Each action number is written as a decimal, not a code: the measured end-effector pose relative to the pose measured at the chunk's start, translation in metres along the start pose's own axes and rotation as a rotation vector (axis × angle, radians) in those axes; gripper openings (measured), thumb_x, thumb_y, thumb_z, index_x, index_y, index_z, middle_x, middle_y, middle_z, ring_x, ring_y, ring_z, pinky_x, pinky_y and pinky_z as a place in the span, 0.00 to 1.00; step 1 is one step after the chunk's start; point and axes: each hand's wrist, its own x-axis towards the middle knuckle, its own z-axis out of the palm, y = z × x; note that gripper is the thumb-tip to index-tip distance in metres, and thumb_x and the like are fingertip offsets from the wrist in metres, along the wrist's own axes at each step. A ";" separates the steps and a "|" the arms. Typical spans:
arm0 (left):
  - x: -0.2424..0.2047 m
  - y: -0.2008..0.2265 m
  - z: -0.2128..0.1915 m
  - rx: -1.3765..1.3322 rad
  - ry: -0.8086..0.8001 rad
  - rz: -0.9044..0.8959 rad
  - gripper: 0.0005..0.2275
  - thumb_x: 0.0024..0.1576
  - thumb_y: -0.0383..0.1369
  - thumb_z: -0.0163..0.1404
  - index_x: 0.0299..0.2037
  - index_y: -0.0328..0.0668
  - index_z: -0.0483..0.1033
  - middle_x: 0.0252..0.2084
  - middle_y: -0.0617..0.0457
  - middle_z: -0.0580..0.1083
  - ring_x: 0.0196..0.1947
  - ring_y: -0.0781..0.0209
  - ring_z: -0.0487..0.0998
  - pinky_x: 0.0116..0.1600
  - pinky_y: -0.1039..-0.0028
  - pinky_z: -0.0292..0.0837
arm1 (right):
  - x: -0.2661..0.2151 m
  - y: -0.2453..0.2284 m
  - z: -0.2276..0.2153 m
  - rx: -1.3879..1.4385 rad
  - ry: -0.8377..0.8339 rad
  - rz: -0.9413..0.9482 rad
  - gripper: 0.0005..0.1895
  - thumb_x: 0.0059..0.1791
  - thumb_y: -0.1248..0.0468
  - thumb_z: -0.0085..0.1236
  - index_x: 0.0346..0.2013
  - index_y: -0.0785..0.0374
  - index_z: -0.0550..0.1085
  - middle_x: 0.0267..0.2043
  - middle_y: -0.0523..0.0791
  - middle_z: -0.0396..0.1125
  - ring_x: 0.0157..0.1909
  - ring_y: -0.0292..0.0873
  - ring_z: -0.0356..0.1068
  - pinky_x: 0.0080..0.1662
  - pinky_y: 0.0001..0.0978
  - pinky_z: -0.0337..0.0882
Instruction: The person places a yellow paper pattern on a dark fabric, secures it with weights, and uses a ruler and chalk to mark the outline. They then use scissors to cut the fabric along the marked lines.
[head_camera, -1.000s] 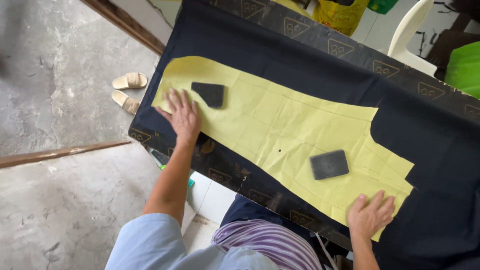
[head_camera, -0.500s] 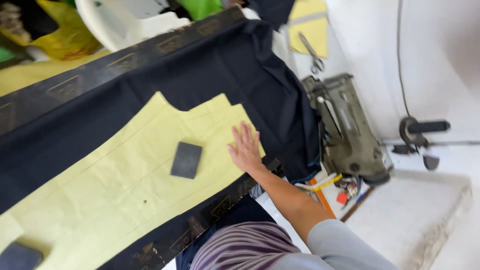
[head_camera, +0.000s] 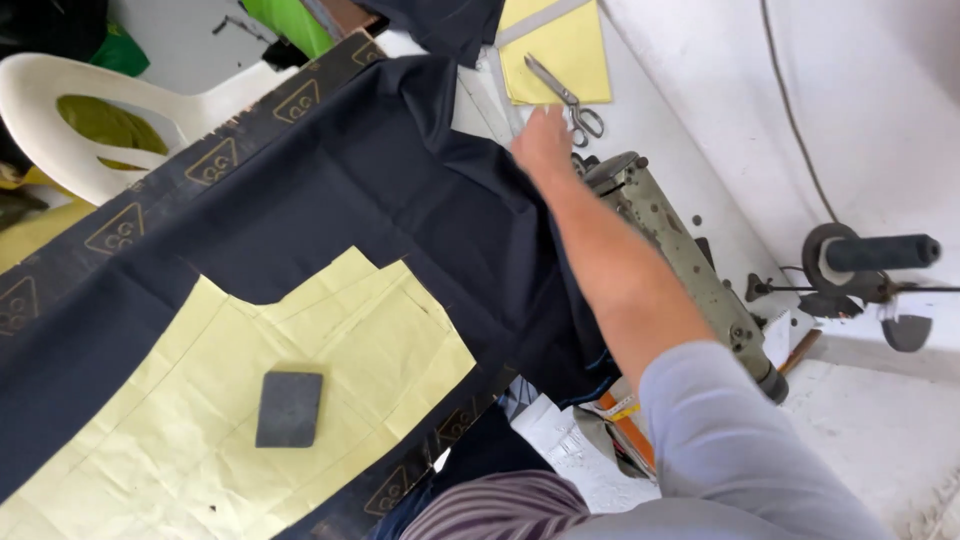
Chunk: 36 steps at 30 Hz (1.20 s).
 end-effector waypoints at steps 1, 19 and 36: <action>-0.032 0.034 0.001 0.007 0.006 -0.012 0.19 0.71 0.29 0.49 0.65 0.17 0.73 0.74 0.26 0.62 0.67 0.18 0.68 0.69 0.28 0.43 | 0.023 0.003 0.000 -0.253 -0.141 0.015 0.24 0.48 0.58 0.54 0.56 0.68 0.72 0.58 0.60 0.61 0.55 0.60 0.70 0.51 0.48 0.73; -0.163 0.165 0.013 0.003 -0.059 -0.349 0.17 0.69 0.35 0.43 0.64 0.35 0.71 0.76 0.39 0.61 0.69 0.40 0.67 0.74 0.31 0.31 | 0.102 0.042 -0.044 -0.544 -0.583 0.204 0.10 0.48 0.65 0.59 0.42 0.65 0.79 0.42 0.51 0.73 0.44 0.52 0.73 0.38 0.38 0.73; -0.188 0.176 0.006 -0.030 -0.028 -0.255 0.16 0.67 0.28 0.42 0.65 0.38 0.70 0.76 0.43 0.60 0.67 0.44 0.70 0.76 0.35 0.39 | 0.084 0.020 -0.066 -0.532 -0.705 0.096 0.16 0.47 0.68 0.49 0.44 0.74 0.78 0.33 0.54 0.74 0.32 0.55 0.75 0.33 0.42 0.75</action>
